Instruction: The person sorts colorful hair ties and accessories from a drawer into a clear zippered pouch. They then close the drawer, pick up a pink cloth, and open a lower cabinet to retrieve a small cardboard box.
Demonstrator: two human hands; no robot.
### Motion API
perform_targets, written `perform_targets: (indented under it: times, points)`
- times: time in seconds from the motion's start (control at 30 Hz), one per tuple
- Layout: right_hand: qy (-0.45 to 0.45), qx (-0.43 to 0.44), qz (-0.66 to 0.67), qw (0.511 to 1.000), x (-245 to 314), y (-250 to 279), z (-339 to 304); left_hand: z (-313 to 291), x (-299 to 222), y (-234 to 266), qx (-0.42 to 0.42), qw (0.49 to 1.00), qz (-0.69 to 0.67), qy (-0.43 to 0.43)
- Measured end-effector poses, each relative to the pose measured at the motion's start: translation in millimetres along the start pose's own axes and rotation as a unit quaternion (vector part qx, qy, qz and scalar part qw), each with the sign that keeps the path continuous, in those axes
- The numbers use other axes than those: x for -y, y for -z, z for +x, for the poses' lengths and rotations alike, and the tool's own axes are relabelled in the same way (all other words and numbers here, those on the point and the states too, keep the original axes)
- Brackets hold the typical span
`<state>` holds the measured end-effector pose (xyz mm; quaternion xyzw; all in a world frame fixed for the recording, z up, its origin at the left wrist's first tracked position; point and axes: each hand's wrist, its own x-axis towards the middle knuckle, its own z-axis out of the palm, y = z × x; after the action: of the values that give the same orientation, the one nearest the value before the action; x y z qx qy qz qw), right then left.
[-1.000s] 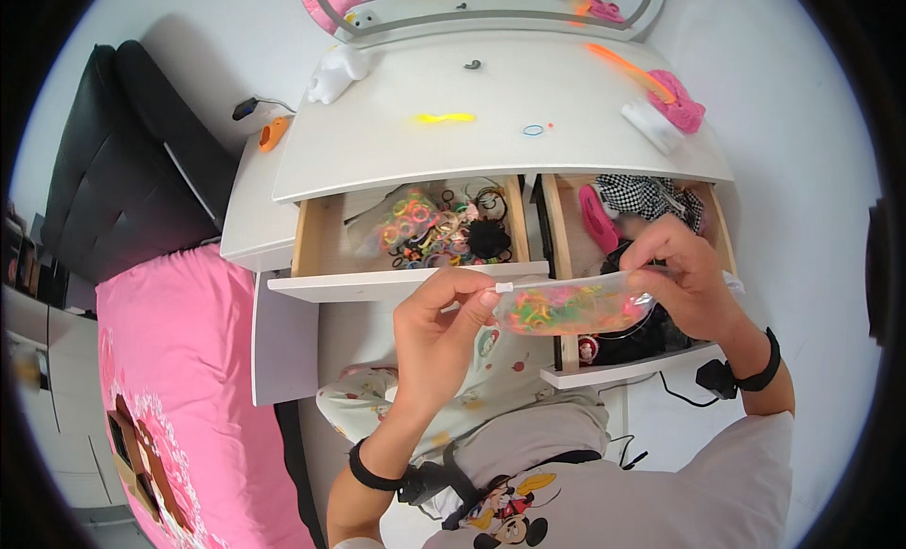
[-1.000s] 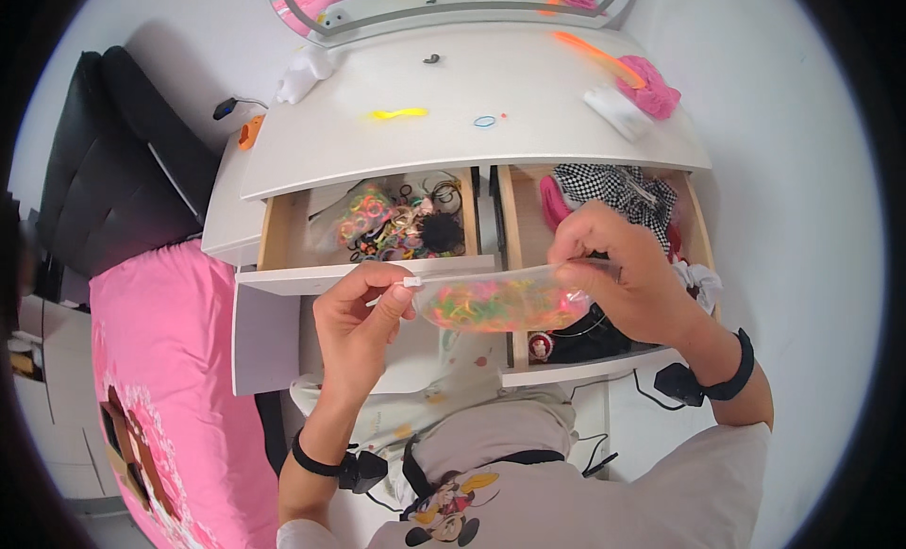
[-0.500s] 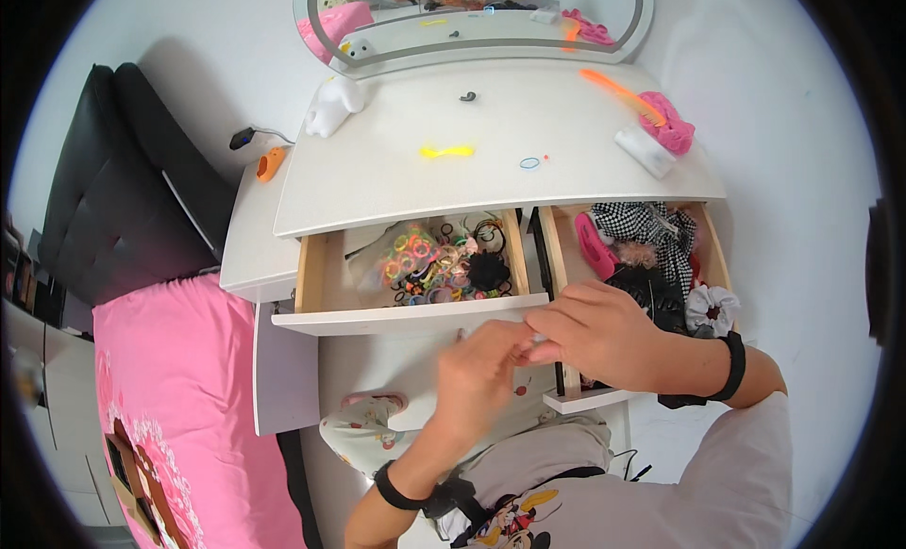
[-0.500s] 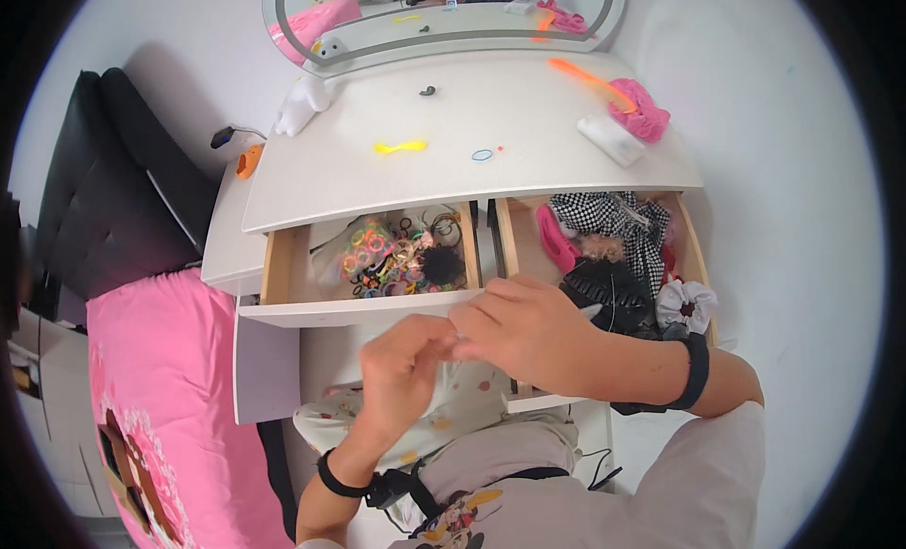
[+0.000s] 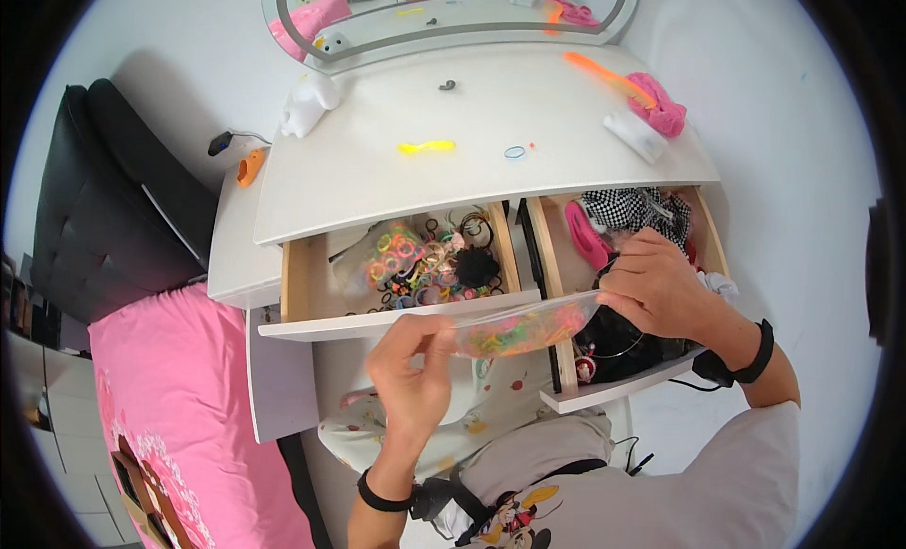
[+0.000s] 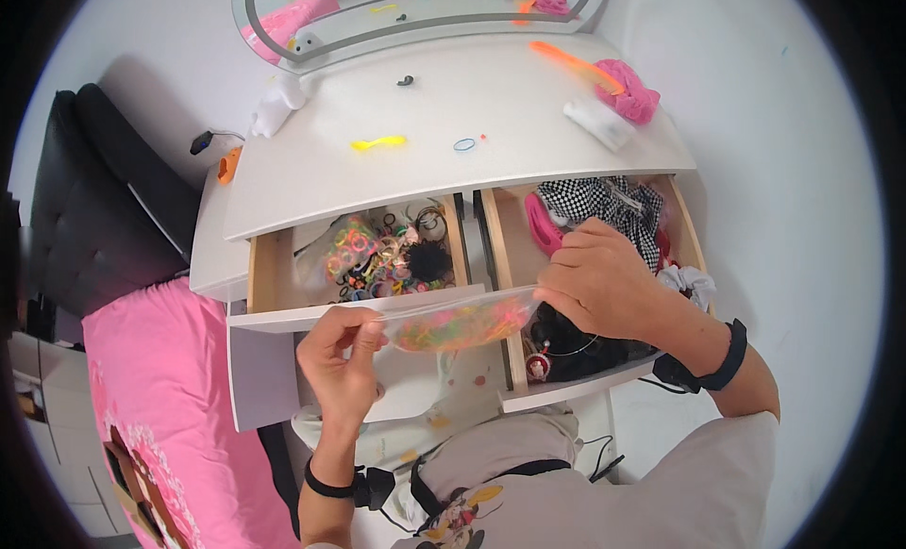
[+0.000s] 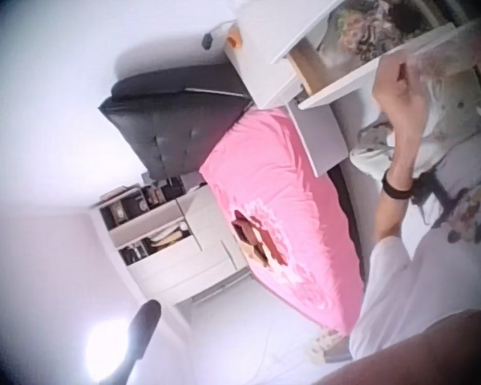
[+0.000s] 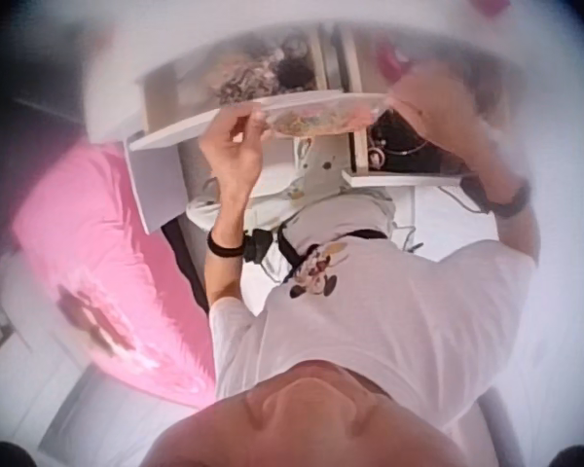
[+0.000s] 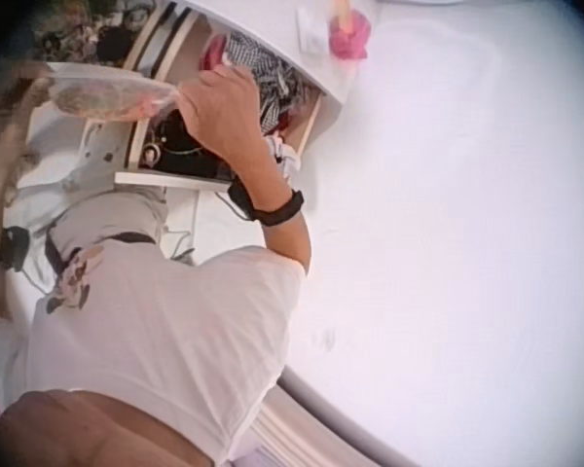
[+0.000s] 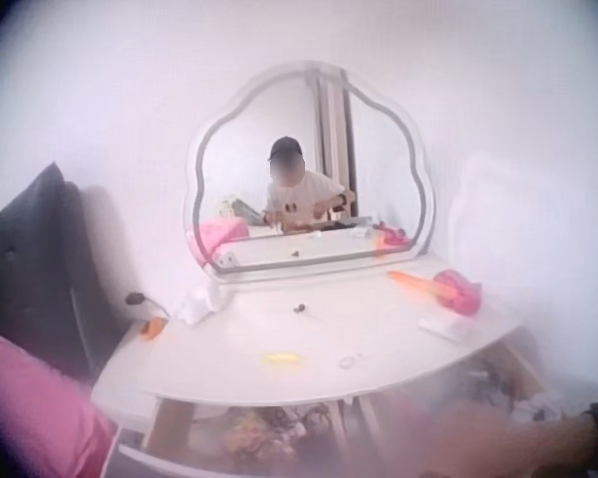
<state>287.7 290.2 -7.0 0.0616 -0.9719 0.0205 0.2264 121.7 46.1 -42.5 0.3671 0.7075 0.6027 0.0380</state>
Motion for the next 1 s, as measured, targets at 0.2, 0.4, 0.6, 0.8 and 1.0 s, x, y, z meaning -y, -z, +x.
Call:
perform_targets:
  times: [0.2, 0.4, 0.6, 0.8, 1.0]
  points:
    - [-0.094, -0.044, 0.046, 0.994, 9.2, -3.4, 0.2, 2.2, 2.2, -17.6, 0.007, 0.998, -0.05, 0.032]
    - [-0.003, -0.042, 0.042, 0.998, 27.8, -12.3, 5.7, -0.9, -2.5, -26.9, 0.019, 0.997, -0.067, 0.043]
    - [-0.022, 0.027, 0.046, 0.998, 30.3, -17.2, 3.6, -2.0, -0.7, -27.5, 0.028, 0.999, 0.0, -0.019]
    - [-0.066, 0.004, 0.097, 0.993, 40.3, -17.1, 4.1, -1.2, -0.1, -28.8, 0.024, 0.995, 0.065, -0.076]
    - [-0.086, 0.005, 0.085, 0.993, 37.2, -20.7, 1.9, -1.9, 0.8, -29.0, 0.029, 0.995, 0.062, -0.074]
